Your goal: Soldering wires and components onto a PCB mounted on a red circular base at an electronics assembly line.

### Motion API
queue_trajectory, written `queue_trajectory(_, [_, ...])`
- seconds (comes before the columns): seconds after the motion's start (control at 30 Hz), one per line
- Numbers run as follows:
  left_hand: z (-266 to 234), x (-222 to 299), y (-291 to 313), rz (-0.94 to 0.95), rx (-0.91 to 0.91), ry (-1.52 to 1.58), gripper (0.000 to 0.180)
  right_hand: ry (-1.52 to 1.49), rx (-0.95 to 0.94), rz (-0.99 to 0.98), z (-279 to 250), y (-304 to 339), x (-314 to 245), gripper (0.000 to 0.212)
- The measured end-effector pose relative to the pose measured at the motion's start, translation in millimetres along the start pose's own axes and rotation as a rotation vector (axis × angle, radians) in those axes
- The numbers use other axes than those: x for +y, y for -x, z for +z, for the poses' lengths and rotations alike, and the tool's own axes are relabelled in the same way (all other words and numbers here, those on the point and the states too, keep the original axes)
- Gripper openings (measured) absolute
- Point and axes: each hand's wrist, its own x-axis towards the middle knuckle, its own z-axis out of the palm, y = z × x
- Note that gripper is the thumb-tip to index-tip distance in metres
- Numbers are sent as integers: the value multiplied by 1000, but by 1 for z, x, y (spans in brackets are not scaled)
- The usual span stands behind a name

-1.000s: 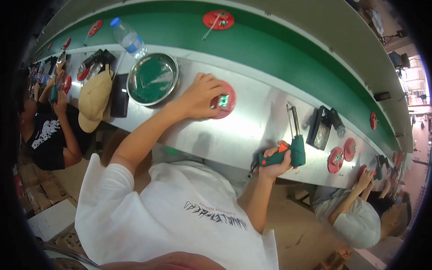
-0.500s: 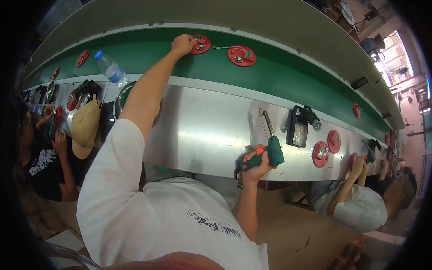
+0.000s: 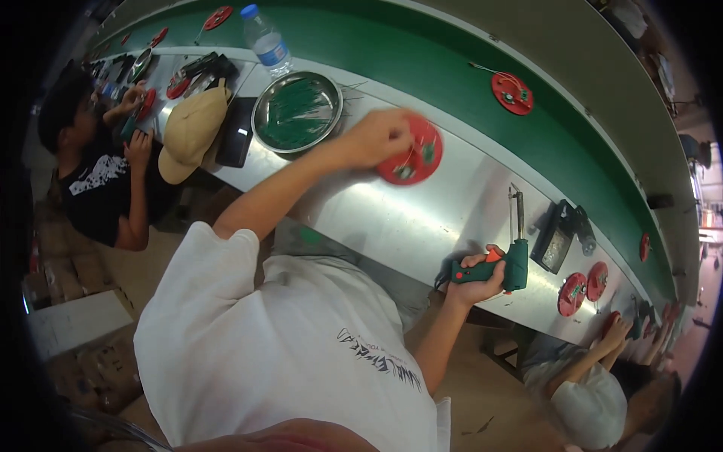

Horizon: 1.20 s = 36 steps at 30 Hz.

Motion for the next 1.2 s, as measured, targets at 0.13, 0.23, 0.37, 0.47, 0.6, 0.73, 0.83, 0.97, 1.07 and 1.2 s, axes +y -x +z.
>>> queue_trajectory(0.13, [-6, -1, 60, -32, -62, -52, 15, 22, -17, 41, 4, 0, 0, 39])
queue_trajectory(0.23, [-25, 7, 71, 147, 183, -592, 14, 62, -10, 40, 6, 0, 0, 39])
queue_trajectory(0.37, [-73, -12, 72, -74, 452, -659, 9, 84, -22, 16, 9, 3, -1, 39])
queue_trajectory(0.47, [-110, -32, 75, -299, 401, -1068, 8, 77, -21, 10, 7, 2, -1, 38])
queue_trajectory(0.6, [-125, -62, 79, -397, 301, -1010, 10, 74, -9, 11, 10, 3, -1, 38])
queue_trajectory(0.73, [-131, -57, 77, -289, 298, -853, 10, 77, -12, 4, 8, 1, 2, 39])
queue_trajectory(0.83, [-134, -47, 80, -227, 386, -646, 10, 85, -22, 13, 8, 1, 1, 39])
queue_trajectory(0.97, [-136, -36, 82, -286, 445, -461, 13, 98, -39, -6, 7, -1, 3, 38])
queue_trajectory(1.07, [-135, -32, 85, -381, 443, -305, 10, 107, -53, -7, 3, -2, 3, 37])
queue_trajectory(1.2, [-119, -13, 82, -418, 420, -163, 13, 123, -30, -30, 1, 2, 1, 38])
